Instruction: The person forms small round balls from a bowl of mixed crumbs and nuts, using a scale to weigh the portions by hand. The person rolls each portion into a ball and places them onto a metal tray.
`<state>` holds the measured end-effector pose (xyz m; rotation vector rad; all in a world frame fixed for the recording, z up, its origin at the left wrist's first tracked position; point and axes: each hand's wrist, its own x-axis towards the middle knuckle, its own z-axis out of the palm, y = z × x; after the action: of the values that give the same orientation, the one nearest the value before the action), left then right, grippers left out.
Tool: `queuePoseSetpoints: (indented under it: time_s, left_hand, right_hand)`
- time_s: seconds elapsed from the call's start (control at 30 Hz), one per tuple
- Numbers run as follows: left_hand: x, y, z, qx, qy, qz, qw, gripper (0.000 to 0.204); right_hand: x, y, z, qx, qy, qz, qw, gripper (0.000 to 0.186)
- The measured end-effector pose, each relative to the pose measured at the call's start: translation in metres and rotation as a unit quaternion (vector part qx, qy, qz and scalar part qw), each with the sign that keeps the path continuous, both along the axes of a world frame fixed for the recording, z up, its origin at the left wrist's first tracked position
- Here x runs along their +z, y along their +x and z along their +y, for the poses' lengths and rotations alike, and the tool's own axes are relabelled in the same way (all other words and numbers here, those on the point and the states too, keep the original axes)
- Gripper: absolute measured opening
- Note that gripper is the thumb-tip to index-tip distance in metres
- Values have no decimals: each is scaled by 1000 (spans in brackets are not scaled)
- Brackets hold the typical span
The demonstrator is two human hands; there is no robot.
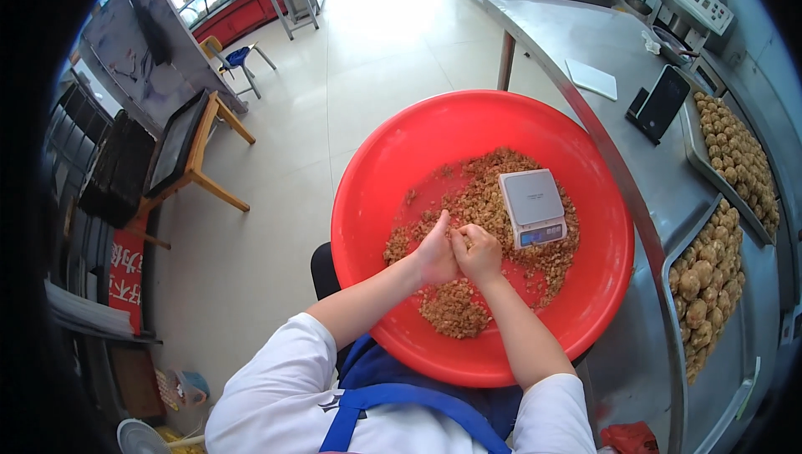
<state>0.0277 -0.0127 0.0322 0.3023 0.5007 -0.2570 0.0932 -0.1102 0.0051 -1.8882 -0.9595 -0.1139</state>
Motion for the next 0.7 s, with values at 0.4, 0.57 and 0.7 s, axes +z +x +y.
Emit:
queuePoseSetpoints:
  time_s: [0.4, 0.57, 0.7]
  left_hand:
    - [-44, 11, 17, 182, 52, 112, 975, 47]
    - [-53, 13, 23, 195, 89, 85, 973, 42]
    - [-47, 12, 22, 154, 145, 119, 970, 41]
  right_hand:
    - [15, -9, 2, 60, -99, -101, 988, 14]
    - [36, -17, 8, 61, -26, -87, 994, 11]
    - [28, -14, 2, 89, -107, -85, 987, 11]
